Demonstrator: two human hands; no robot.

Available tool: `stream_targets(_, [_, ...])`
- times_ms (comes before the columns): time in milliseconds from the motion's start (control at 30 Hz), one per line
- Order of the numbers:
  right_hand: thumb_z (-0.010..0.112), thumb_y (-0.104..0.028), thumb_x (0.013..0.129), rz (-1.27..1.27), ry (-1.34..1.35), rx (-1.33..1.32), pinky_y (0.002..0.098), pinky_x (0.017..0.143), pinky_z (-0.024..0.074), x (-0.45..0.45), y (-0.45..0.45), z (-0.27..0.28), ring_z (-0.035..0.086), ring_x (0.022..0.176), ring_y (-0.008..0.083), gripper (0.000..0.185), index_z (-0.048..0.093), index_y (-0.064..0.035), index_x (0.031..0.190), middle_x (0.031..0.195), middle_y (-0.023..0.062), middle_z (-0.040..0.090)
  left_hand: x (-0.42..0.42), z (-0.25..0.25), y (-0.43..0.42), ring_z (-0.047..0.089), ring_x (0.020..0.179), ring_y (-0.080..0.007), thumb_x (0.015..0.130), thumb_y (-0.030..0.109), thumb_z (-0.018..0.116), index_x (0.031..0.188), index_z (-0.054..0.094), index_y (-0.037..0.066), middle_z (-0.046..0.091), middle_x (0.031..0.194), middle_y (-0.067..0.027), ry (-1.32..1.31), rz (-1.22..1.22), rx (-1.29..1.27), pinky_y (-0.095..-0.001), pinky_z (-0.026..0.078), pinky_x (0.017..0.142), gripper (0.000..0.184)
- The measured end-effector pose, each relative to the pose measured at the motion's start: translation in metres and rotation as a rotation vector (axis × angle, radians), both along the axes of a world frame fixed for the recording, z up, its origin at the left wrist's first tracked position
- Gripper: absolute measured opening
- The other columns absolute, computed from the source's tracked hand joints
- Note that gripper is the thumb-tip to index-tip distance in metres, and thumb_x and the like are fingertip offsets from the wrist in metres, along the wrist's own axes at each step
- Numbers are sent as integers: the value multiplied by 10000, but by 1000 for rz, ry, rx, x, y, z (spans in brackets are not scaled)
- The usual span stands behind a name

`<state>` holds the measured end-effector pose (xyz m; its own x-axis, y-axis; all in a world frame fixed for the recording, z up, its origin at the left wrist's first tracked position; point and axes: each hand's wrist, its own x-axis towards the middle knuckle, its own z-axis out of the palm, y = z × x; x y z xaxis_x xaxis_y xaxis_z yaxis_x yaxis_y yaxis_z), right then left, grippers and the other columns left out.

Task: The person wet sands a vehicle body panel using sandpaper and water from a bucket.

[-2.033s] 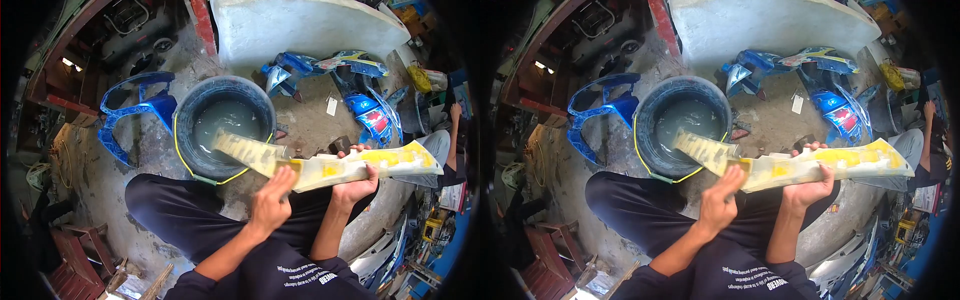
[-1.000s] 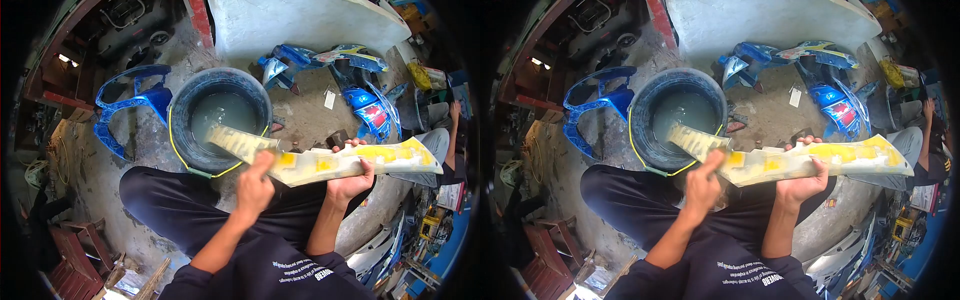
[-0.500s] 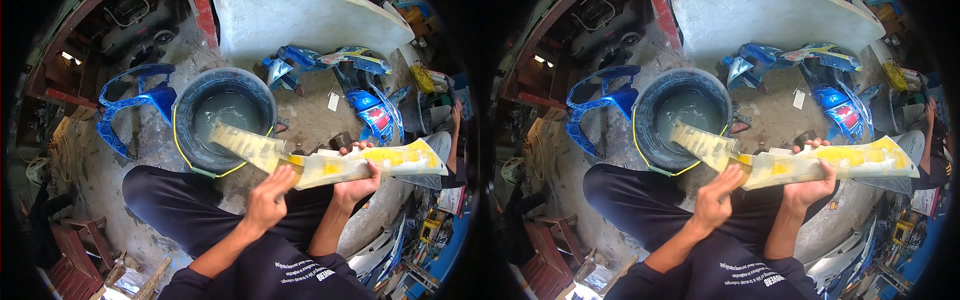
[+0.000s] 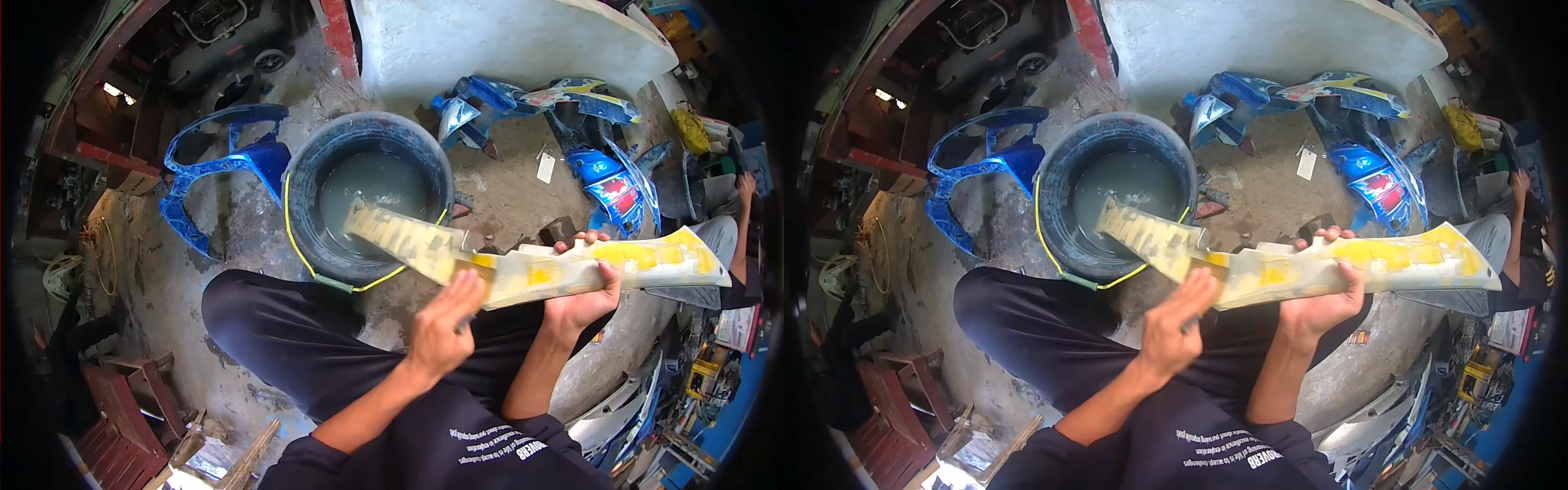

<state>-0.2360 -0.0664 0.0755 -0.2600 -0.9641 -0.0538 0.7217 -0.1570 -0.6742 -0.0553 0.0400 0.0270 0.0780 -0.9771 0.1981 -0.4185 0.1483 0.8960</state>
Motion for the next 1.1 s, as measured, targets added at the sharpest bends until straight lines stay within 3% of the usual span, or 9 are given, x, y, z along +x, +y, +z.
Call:
stream_targets(100, [559,-175,817,2,-2,21,455,963,469,1,1,2,540,1145,248,439,522,-50,1236,1134,110,568,8,-10,-2,568,1357,-334,743,-84,529,1294,683,-19,626,1387,-231,39,38,17,-408,422,1178,576])
stream_targets(167, [561,-172,814,-2,-21,20,458,963,469,-1,1,-5,542,1145,249,441,522,-49,1235,1139,108,571,20,-34,-16,575,1352,-331,738,-79,541,1280,687,-31,629,1380,-238,30,211,141,-409,424,1176,563])
stream_targets(333, [573,-182,805,-12,12,13,456,964,469,1,3,1,544,1141,253,453,524,-50,1236,1127,107,571,-10,18,3,568,1351,-354,748,-87,534,1276,685,-36,639,1359,-247,89,31,7,-412,433,1169,551])
stream_targets(467, [571,-179,808,-22,21,26,459,958,472,3,2,-1,544,1140,248,451,524,-50,1238,1129,105,569,18,-30,-12,559,1359,-368,752,-76,545,1340,655,-10,626,1388,-233,17,200,153,-425,423,1175,602])
stream_targets(633, [561,-176,818,-35,15,-2,462,961,475,5,2,5,547,1138,244,445,521,-47,1242,1142,109,573,-17,21,2,558,1361,-368,760,-80,536,1348,649,-8,621,1397,-230,98,50,16,-433,422,1173,603])
stream_targets(833, [560,-183,826,-8,9,13,448,966,472,8,0,2,547,1142,238,433,522,-52,1237,1149,109,569,10,-5,-18,561,1359,-354,738,-139,460,1254,694,-43,635,1361,-252,134,253,207,-391,419,1171,575])
stream_targets(933, [560,-175,822,-42,13,16,443,962,472,13,3,5,547,1141,240,430,523,-53,1233,1140,106,571,-15,30,-4,594,1317,-366,751,-134,450,1234,710,-28,662,1300,-275,137,106,18,-396,431,1163,559])
stream_targets(1100, [575,-168,811,-19,16,26,439,965,468,9,1,4,546,1144,242,440,526,-55,1234,1134,104,568,21,-14,-24,579,1331,-355,766,-111,450,1255,692,-41,634,1337,-274,138,254,207,-392,436,1160,550])
